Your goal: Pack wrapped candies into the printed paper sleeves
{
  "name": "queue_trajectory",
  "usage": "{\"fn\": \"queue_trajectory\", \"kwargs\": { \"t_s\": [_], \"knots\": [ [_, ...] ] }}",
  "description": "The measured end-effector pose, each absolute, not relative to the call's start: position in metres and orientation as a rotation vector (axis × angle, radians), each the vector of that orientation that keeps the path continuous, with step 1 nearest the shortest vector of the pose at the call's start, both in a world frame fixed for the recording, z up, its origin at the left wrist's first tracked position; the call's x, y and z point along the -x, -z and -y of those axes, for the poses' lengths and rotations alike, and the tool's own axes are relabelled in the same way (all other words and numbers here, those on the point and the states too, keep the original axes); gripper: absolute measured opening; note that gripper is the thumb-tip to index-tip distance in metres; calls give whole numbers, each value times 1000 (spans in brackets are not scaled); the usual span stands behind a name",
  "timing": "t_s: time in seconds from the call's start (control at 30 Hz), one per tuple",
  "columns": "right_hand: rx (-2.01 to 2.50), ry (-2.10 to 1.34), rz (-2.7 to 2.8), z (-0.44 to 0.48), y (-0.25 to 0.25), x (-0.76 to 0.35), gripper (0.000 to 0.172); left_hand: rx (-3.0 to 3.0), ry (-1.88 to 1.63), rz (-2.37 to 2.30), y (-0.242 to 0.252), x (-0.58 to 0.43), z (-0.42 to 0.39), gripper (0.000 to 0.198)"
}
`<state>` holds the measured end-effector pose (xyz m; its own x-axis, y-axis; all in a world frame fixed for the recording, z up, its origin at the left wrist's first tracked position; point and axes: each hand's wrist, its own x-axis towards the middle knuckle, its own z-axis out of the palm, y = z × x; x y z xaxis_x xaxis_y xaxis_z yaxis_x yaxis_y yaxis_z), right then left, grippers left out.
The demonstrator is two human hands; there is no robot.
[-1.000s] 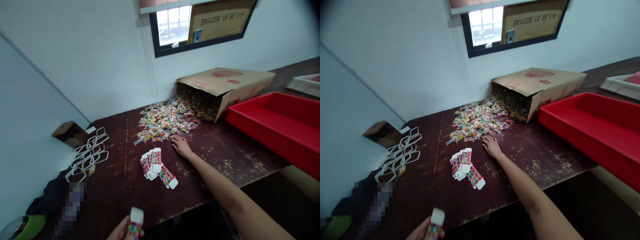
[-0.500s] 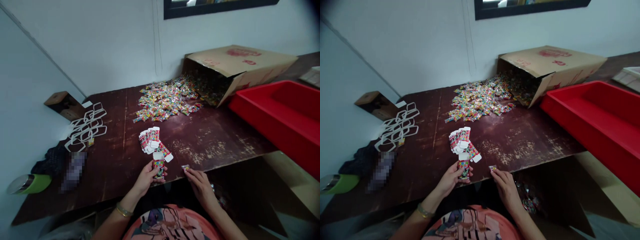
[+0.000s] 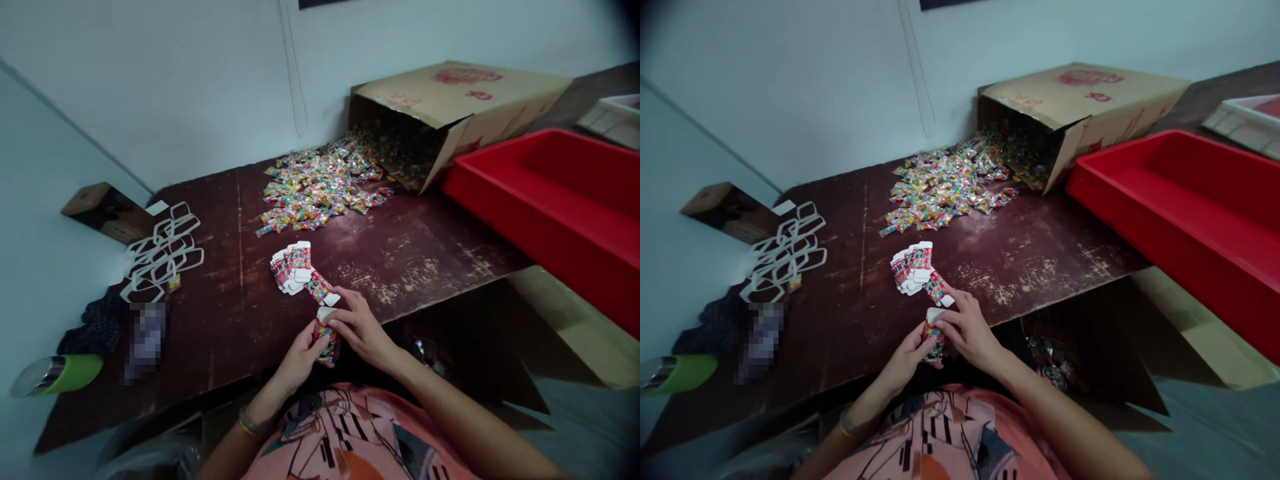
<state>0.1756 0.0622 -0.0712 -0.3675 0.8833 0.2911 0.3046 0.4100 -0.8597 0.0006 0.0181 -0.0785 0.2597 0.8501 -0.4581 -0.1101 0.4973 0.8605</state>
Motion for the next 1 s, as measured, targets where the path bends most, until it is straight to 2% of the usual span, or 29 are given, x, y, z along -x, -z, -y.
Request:
{"fn": "queue_trajectory", "kwargs": {
  "t_s": [0.07,0.2,0.3,0.4,0.47,0.57,0.67,0.9,1.0],
  "knots": [
    [1035,-1138,1621,-58,78,-174,17,-779,-781,-1127,79,-1,-18,58],
    [985,-1800,1049,-52,88,-174,29,-923,-739,-1110,81,-4,-21,56],
    [934,-2002,963,-55,90,-178,33,-1172,-663,-1168,85,-7,-21,44],
    [963,-1969,1154,-58,86,-181,28,-1235,-616,-1203,89,-8,-20,39],
    [966,-1871,1306,-58,82,-182,29,-1166,-612,-1167,89,-7,-20,44],
    [940,-1768,1397,-55,78,-182,40,-1043,-656,-1104,86,-5,-20,54],
    [926,-1774,1413,-52,76,-179,38,-935,-691,-1129,82,-3,-21,61],
    [917,-1815,1467,-55,77,-173,32,-889,-670,-1099,77,0,-27,39],
    [905,-1657,1592,-61,73,-174,29,-785,-705,-1039,77,2,-26,42]
  ]
}}
